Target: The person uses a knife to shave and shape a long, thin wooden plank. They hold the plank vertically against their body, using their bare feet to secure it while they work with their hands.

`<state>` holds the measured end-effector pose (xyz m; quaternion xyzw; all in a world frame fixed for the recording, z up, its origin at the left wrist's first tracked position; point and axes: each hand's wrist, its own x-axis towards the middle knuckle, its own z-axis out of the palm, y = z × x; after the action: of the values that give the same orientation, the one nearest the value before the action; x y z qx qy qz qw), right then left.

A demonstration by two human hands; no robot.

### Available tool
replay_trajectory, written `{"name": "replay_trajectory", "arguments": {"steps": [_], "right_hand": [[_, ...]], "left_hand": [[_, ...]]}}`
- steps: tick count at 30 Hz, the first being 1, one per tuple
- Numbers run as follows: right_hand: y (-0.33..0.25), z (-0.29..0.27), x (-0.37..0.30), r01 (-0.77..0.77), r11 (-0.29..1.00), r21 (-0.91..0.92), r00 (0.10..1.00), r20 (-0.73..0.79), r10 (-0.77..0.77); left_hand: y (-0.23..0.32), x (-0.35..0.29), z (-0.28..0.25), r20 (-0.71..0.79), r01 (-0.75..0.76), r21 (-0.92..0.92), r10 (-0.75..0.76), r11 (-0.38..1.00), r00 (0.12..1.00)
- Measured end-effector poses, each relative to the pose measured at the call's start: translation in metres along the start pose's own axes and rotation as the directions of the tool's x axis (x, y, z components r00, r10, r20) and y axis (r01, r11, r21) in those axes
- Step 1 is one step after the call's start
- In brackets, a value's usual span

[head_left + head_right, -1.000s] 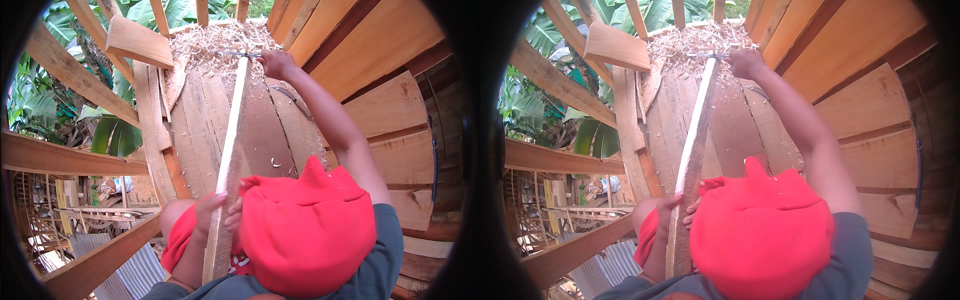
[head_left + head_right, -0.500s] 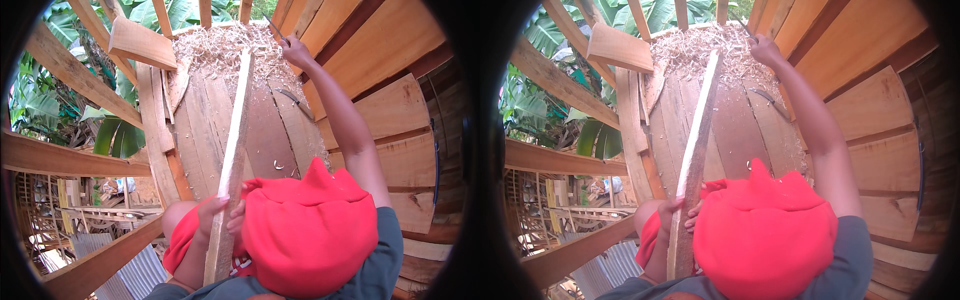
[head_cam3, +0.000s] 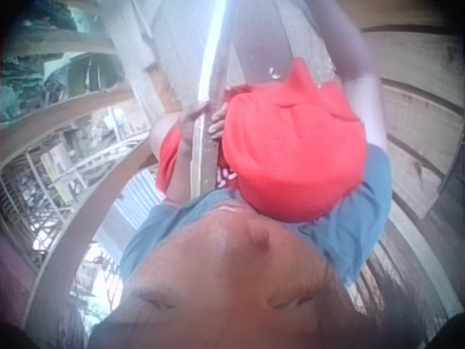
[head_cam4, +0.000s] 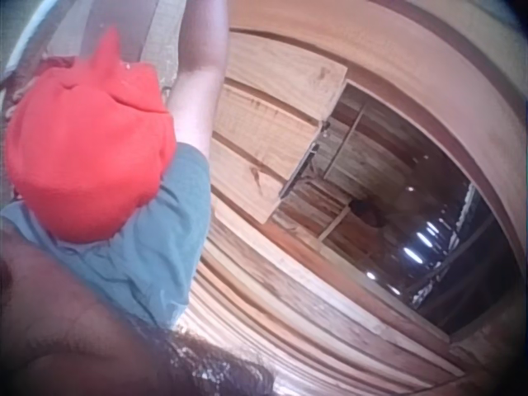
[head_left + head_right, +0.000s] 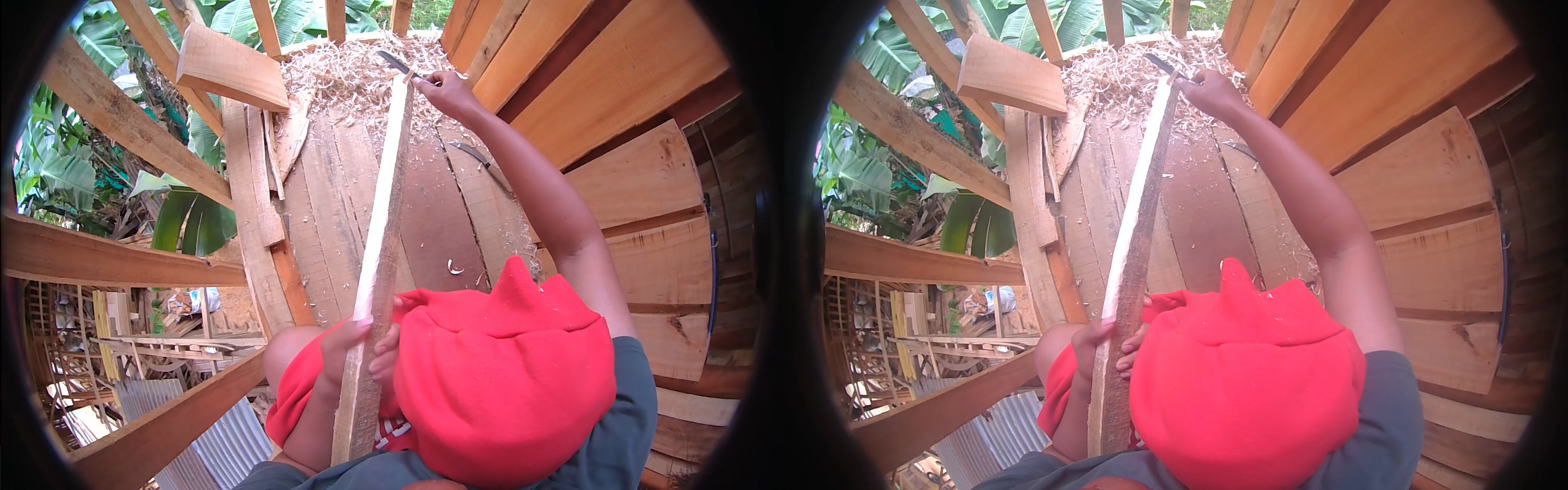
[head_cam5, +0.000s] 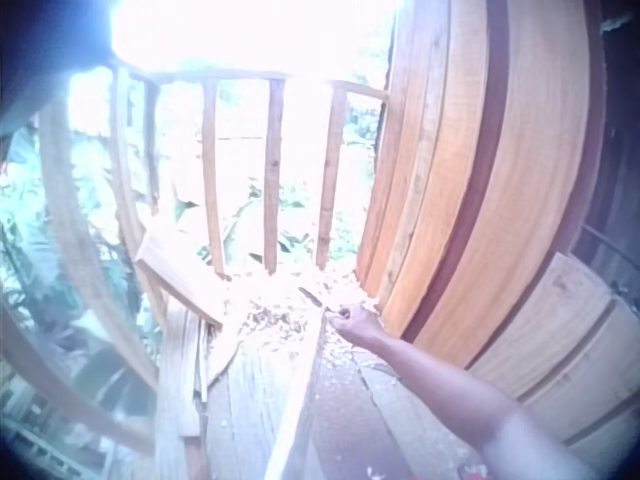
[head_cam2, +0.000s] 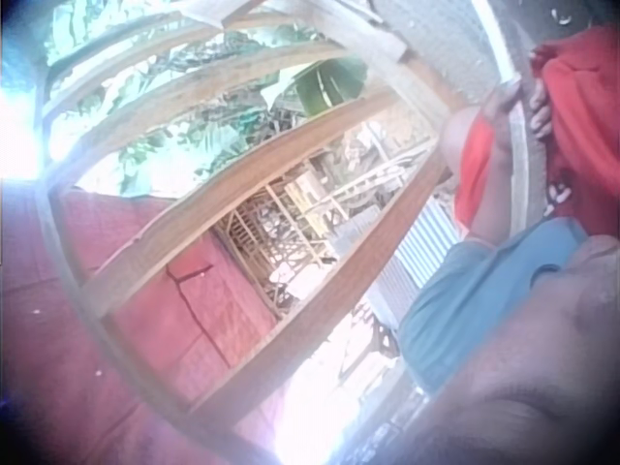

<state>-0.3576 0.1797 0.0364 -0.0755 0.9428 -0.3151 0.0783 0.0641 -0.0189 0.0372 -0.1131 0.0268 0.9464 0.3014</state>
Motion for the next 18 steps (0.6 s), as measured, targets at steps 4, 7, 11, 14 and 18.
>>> {"name": "replay_trajectory", "arguments": {"steps": [4,7,11,14,18], "right_hand": [[-0.021,-0.001,-0.013,-0.065,0.997,-0.039,0.998,-0.020,0.065],[-0.047,-0.006,-0.027,-0.008,0.978,-0.207,0.997,0.075,0.024],[-0.040,-0.002,-0.021,-0.015,0.963,-0.268,1.000,0.019,0.021],[-0.023,-0.002,-0.006,-0.101,0.992,-0.070,0.992,0.066,0.105],[-0.025,-0.017,-0.005,-0.358,0.895,0.267,0.899,0.358,0.253]], "left_hand": [[-0.001,0.001,-0.002,0.028,-0.010,-0.002,0.010,1.000,1.000],[-0.003,0.000,0.000,0.015,-0.025,-0.069,0.026,0.997,1.000],[-0.004,0.001,0.003,0.010,-0.024,-0.068,0.025,0.997,1.000],[-0.007,0.005,0.001,0.022,-0.029,-0.045,0.030,0.999,0.999],[-0.010,0.005,0.000,-0.015,-0.040,0.024,0.041,0.999,0.999]]}}
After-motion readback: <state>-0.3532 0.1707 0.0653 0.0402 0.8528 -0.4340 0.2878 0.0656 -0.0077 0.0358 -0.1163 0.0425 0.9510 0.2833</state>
